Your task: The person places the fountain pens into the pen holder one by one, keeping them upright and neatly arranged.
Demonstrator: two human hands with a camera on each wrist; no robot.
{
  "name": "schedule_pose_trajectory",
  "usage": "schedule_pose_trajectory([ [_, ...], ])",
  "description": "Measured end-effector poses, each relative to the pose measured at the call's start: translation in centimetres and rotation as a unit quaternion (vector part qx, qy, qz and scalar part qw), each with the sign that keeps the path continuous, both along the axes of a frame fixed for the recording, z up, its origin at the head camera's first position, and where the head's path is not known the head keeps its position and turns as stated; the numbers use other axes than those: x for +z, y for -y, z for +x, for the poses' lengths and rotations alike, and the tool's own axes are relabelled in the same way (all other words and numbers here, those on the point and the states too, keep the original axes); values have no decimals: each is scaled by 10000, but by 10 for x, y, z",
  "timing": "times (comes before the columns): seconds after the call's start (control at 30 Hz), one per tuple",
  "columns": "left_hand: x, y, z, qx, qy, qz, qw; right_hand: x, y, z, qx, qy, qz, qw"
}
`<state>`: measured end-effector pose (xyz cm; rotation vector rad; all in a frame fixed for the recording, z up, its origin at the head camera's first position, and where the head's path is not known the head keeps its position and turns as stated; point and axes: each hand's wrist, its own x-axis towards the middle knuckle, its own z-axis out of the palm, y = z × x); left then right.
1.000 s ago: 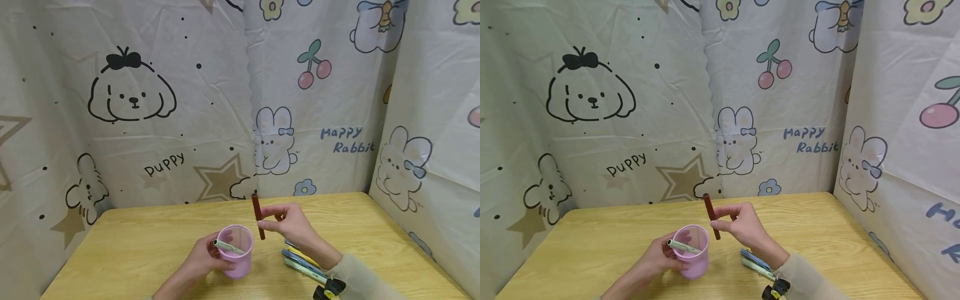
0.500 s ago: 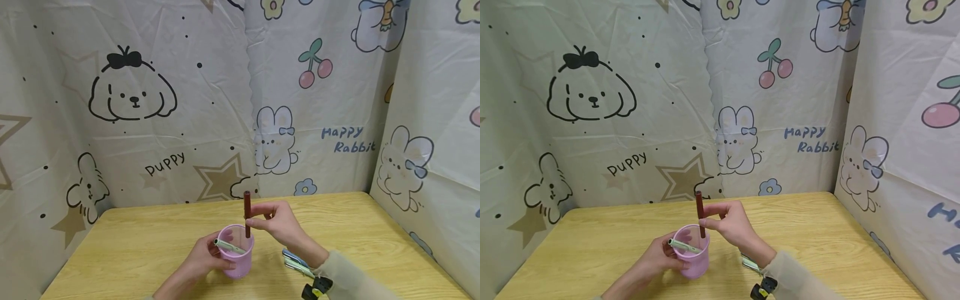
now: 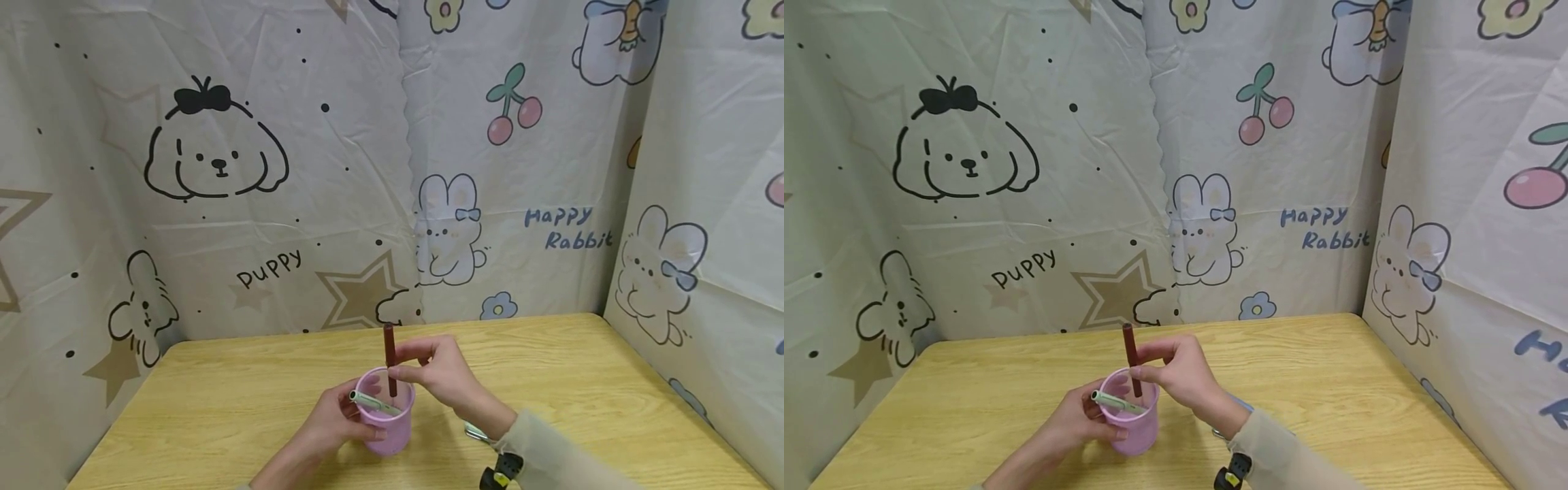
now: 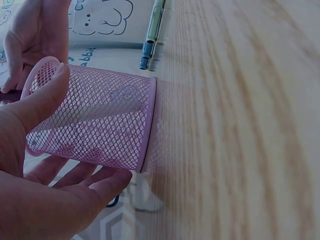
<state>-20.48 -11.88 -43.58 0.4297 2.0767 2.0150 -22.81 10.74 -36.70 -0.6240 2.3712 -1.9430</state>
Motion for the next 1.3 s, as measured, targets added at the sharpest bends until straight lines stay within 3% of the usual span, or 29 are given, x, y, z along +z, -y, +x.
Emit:
schedule_pose_trajectory([
  [0.63,0,0,0,-40,-27,-81,10000,-18,5,-1,-46,226,4,9997],
  [1.3,2,0,-1,-125,75,-19,9999,-27,9,0,140,-92,190,9997],
])
